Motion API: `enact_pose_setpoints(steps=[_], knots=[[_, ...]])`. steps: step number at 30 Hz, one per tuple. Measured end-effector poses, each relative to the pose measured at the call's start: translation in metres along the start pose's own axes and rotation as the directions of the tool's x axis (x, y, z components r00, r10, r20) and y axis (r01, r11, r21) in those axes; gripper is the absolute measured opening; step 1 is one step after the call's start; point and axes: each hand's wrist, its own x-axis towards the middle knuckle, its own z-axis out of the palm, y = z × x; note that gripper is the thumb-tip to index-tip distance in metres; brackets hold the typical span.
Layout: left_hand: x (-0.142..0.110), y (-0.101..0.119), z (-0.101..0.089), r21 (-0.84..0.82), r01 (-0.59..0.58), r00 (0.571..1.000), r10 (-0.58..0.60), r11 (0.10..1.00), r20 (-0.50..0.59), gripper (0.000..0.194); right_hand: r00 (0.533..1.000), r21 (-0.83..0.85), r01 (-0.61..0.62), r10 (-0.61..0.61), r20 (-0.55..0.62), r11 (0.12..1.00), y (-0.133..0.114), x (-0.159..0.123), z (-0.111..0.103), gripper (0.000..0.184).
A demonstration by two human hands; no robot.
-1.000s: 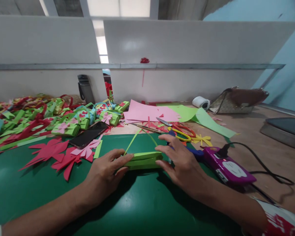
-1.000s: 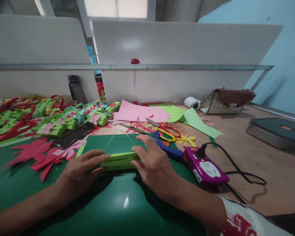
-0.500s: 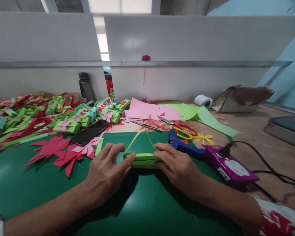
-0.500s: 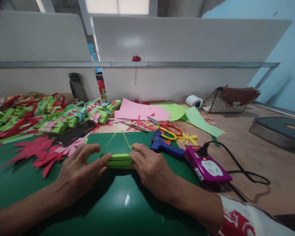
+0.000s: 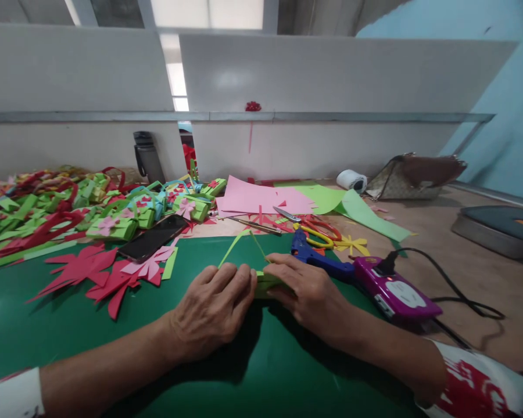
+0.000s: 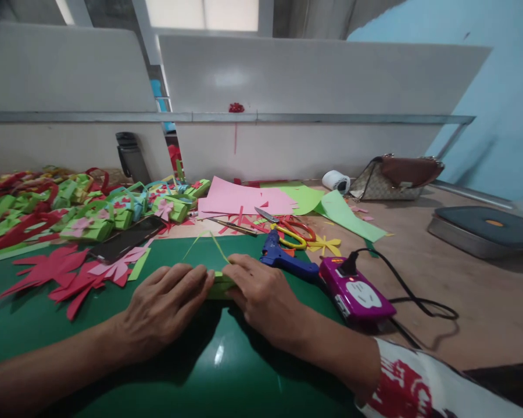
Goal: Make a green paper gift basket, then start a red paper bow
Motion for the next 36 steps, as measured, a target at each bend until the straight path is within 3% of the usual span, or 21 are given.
enact_pose_setpoints(steps=[3,7,11,14,19,24,32,36], knots=[[-0.001,-0.003,0.000,-0.027,-0.010,1.000,0.010,1.000,-0.011,0.027,0.990,0.117,-0.135,0.138,-0.016,0.984,-0.003,0.003,-0.012,0.017],[-0.002,-0.004,-0.001,-0.049,-0.005,1.000,0.004,0.999,-0.015,0.027,0.910,0.259,-0.402,0.415,0.006,0.878,-0.008,0.010,-0.025,0.006],[-0.002,-0.003,0.001,-0.052,-0.001,1.000,0.002,0.999,0.011,0.027,0.815,0.301,-0.577,0.555,0.164,0.759,-0.004,0.014,-0.028,0.005],[-0.002,-0.003,0.004,-0.036,0.013,1.000,-0.012,0.999,0.027,0.025,0.771,0.310,-0.636,0.561,0.303,0.707,0.003,0.011,-0.021,0.024],[0.000,-0.001,0.006,-0.046,0.034,0.999,-0.034,0.998,-0.012,0.023,0.779,0.332,-0.620,0.504,0.374,0.711,0.011,0.004,-0.010,0.044],[0.003,-0.003,0.000,-0.102,-0.003,1.000,0.005,0.995,0.015,0.026,0.810,0.300,-0.573,0.475,0.343,0.762,0.010,0.001,-0.007,0.060],[0.012,-0.001,-0.006,-0.165,0.058,0.997,-0.047,0.985,0.068,0.027,0.839,0.344,-0.540,0.460,0.291,0.768,0.007,0.001,-0.006,0.057],[0.017,-0.001,-0.005,-0.207,0.126,0.988,-0.104,0.970,0.117,0.020,0.838,0.368,-0.543,0.464,0.285,0.755,0.005,0.002,-0.008,0.043]])
